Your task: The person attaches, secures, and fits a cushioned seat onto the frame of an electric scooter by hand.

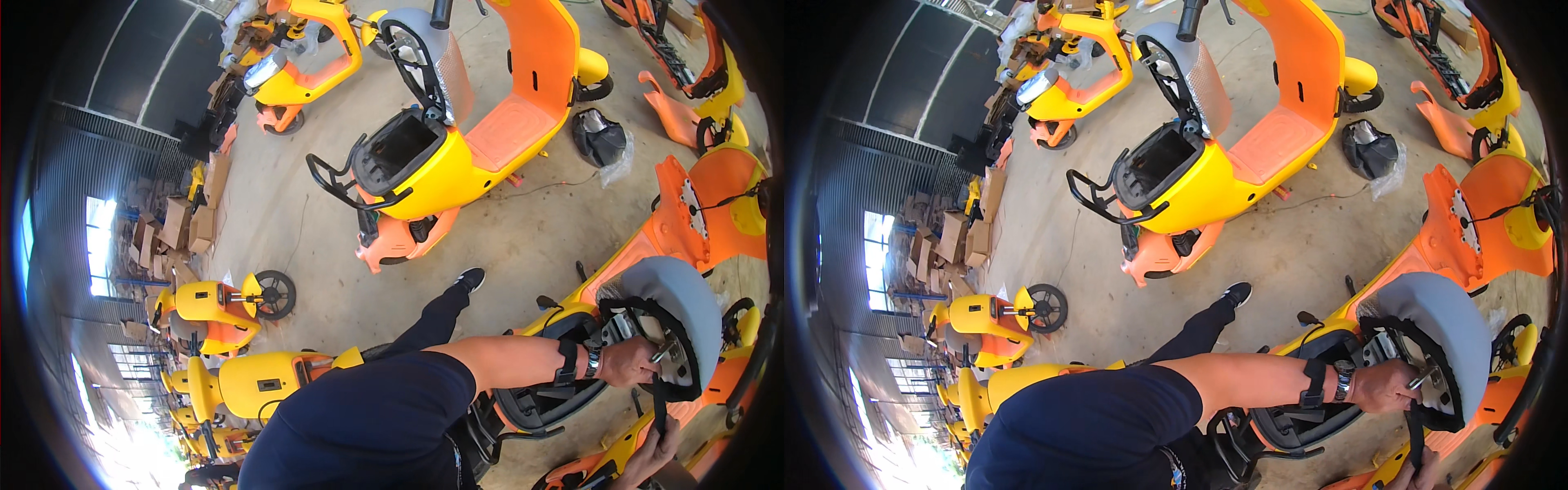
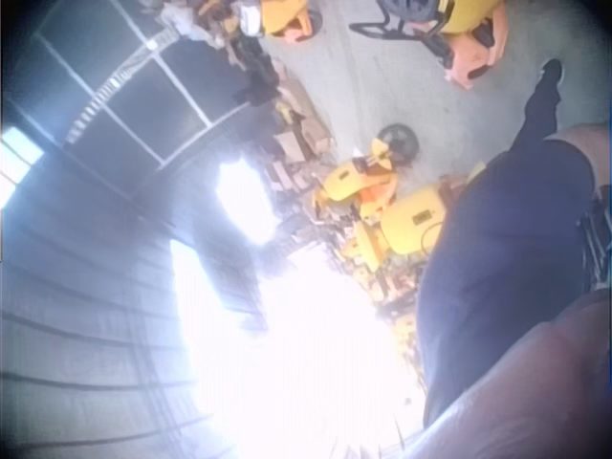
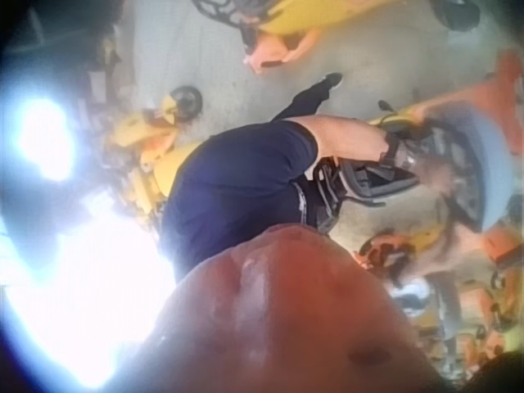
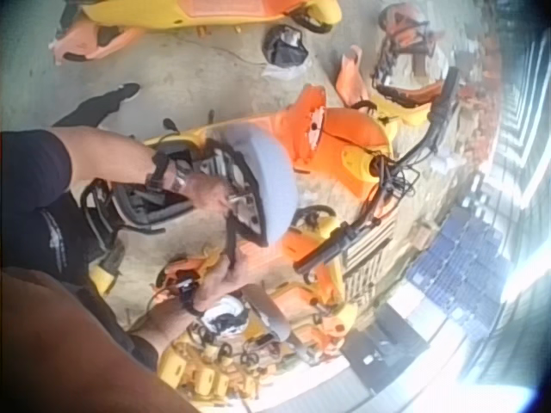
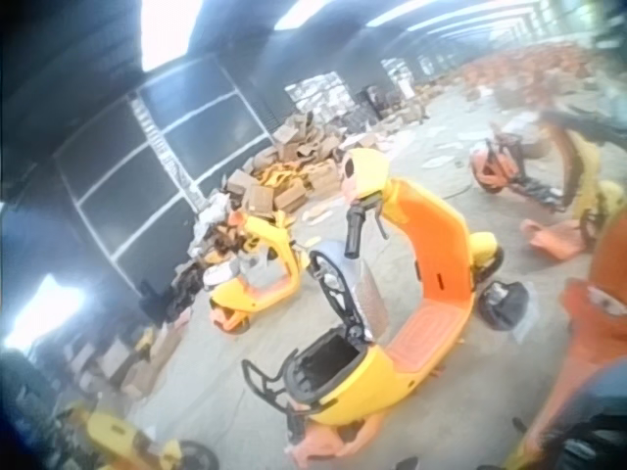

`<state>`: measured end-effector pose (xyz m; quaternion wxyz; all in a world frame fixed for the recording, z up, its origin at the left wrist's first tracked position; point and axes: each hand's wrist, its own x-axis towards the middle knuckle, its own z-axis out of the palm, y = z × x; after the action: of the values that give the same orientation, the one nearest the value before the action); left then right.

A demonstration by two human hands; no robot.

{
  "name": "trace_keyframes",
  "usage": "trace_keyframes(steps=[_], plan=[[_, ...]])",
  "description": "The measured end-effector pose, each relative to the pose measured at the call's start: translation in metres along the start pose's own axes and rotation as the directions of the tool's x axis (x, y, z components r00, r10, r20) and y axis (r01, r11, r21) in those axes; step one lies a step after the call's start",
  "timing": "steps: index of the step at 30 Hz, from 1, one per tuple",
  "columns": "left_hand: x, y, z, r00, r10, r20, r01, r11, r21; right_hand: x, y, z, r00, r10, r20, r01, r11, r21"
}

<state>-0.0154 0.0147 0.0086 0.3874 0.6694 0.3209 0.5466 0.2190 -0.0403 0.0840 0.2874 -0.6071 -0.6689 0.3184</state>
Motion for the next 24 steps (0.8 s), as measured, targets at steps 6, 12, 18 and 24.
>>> trace_keyframes(steps=[6, 12, 18, 24], plan=[[0.002, -0.004, 0.009, 0.944, -0.328, -0.037, 0.318, 0.935, -0.156, -0.013, -0.029, 0.038, 0.998, -0.07, -0.004, 0.069, 0.989, -0.127], [0.005, -0.011, 0.014, 0.866, -0.499, 0.037, 0.49, 0.832, -0.261, -0.023, -0.01, 0.055, 0.997, -0.078, -0.027, 0.071, 0.98, -0.186], [0.003, -0.015, 0.021, 0.825, -0.564, 0.022, 0.535, 0.769, -0.351, 0.001, 0.039, 0.075, 0.999, 0.048, -0.018, -0.05, 0.993, -0.103], [0.008, -0.013, 0.011, 0.853, -0.52, 0.051, 0.513, 0.816, -0.268, 0.016, 0.046, 0.081, 0.998, -0.019, -0.065, 0.006, 0.981, -0.195]])
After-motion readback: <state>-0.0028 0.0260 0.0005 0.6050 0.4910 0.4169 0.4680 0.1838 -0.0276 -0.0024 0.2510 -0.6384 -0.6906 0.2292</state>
